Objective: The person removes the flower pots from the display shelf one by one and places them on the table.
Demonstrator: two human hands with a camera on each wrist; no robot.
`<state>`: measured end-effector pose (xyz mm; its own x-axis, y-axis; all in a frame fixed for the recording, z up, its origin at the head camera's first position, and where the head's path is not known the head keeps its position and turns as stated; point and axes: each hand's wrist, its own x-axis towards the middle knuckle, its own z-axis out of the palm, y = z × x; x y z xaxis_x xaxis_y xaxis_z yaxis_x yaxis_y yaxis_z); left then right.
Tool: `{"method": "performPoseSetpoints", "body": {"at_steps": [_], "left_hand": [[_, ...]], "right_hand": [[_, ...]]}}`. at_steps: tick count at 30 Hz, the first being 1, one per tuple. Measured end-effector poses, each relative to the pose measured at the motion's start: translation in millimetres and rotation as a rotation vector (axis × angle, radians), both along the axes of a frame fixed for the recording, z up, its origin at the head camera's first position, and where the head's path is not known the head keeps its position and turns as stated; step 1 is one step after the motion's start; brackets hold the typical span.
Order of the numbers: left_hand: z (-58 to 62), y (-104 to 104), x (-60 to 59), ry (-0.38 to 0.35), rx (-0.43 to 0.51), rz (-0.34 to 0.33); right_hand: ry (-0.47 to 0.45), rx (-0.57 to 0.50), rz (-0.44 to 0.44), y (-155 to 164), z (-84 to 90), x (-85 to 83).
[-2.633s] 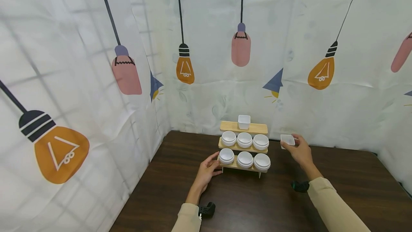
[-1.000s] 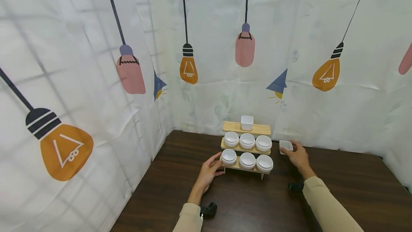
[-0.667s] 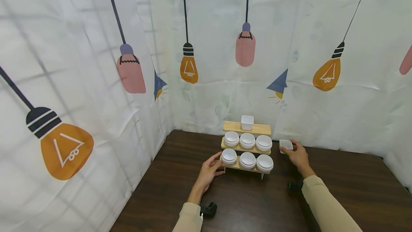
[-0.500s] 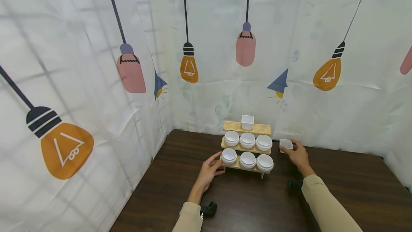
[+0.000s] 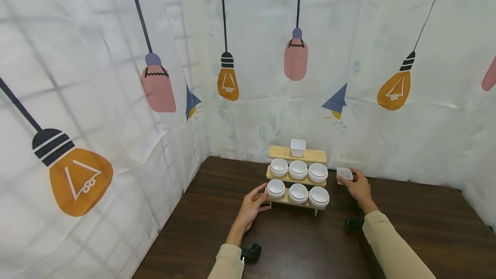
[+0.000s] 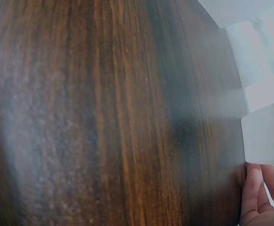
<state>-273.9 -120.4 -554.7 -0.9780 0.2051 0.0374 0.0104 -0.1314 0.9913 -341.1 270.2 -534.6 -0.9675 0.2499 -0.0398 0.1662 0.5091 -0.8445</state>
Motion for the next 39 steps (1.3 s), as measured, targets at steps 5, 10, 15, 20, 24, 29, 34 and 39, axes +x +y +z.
{"method": "performPoseSetpoints", "body": {"at_steps": [5, 10, 15, 20, 24, 29, 34, 39], "left_hand": [[-1.0, -0.1, -0.3, -0.007, -0.006, -0.003], [-1.8, -0.6, -0.8, -0.003, -0.007, -0.007], [-1.8, -0.4, -0.4, 0.001, -0.005, -0.011], [-1.8, -0.6, 0.3, 0.001, -0.004, -0.01], [-1.1, -0.4, 0.0, 0.002, 0.0, -0.004], [-1.8, 0.0, -1.0, -0.002, 0.0, -0.001], [-1.5, 0.0, -0.3, -0.004, 0.0, -0.003], [-1.3, -0.2, -0.6, -0.001, -0.004, -0.002]], "right_hand": [[0.004, 0.004, -0.005, -0.8, 0.5, 2.5], [0.004, 0.003, 0.003, -1.4, 0.6, 3.6], [-0.002, 0.003, 0.007, -0.3, -1.2, 4.6], [-0.014, -0.01, 0.0, 0.2, -2.4, 5.3], [-0.012, -0.023, -0.011, 0.5, -3.1, 6.3], [-0.005, -0.043, -0.029, 1.0, -2.7, 10.8], [-0.005, -0.084, -0.037, 2.6, -1.7, 18.6], [0.03, -0.098, -0.059, 4.7, -2.9, 25.4]]}}
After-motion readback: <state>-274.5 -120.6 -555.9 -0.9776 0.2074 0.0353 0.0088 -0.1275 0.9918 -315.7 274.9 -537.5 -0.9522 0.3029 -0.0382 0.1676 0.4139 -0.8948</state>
